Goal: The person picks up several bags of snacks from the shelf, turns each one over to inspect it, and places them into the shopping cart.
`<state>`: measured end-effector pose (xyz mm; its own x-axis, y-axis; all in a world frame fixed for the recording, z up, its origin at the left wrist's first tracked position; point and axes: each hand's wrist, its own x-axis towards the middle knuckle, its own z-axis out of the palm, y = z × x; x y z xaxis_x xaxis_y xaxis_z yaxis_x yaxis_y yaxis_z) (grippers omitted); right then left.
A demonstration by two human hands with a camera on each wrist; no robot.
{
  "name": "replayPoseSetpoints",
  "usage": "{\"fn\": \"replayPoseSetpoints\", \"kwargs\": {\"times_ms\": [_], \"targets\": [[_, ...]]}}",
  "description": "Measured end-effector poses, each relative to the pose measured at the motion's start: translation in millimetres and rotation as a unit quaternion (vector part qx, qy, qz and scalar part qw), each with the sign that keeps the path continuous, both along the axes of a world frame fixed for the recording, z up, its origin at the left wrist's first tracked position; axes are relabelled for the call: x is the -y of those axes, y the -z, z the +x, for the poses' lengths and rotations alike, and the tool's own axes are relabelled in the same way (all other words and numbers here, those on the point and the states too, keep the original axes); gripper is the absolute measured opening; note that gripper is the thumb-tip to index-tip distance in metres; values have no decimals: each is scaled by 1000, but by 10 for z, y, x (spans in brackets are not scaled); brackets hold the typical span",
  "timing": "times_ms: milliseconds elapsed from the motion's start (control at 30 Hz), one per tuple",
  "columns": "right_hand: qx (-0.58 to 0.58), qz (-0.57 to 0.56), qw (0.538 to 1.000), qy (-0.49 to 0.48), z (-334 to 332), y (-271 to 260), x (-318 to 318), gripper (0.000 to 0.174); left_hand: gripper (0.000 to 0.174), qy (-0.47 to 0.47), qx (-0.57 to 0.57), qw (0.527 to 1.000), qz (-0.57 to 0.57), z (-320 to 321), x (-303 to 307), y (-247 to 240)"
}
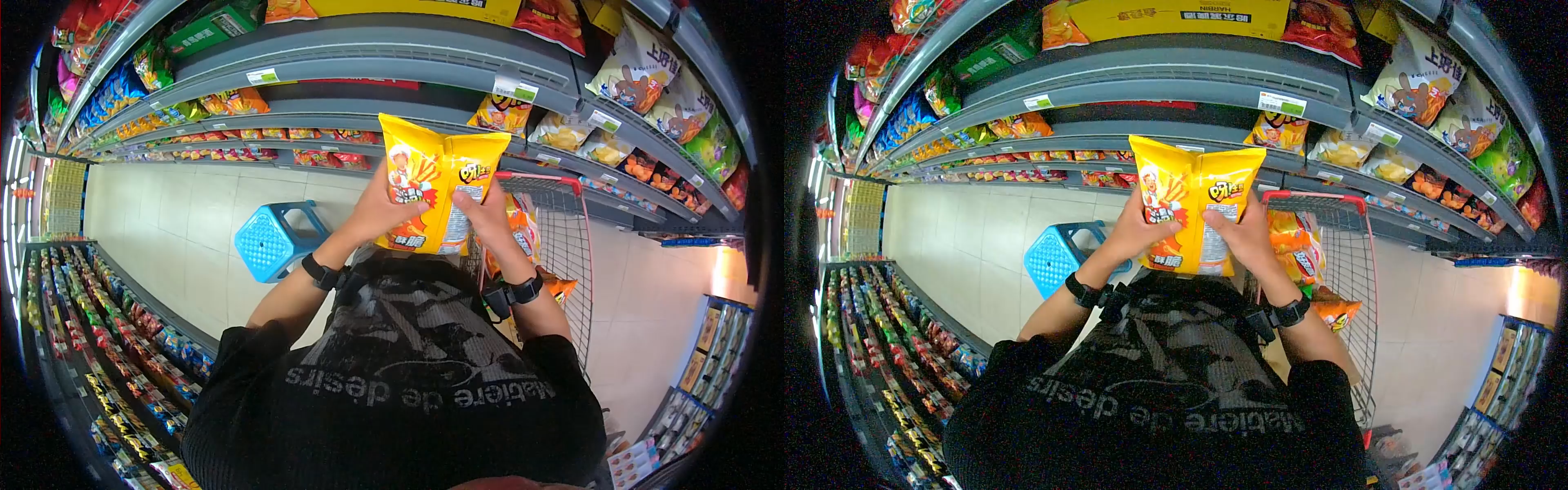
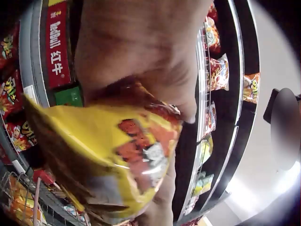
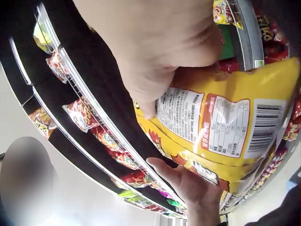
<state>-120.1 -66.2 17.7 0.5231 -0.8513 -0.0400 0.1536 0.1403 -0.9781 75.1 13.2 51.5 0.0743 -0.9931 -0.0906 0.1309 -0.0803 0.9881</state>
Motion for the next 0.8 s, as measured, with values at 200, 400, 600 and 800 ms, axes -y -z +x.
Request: {"fn": "replayPoseSetpoints", "kwargs": {"times_ms": [200, 400, 600, 800], "targets": [[81, 243, 963, -81, 20, 103, -69, 56, 53, -61, -126, 984, 113, 3, 140, 95], [106, 369, 921, -69, 79, 83, -49, 44, 47, -32, -185, 968, 168, 36, 232, 248], [108, 391, 911, -71, 78, 64, -10, 43, 40, -25, -217, 957, 192, 65, 297, 291], [119, 389, 912, -54, 124, 128, 37, 43, 46, -46, -152, 972, 172, 86, 372, 351]]}}
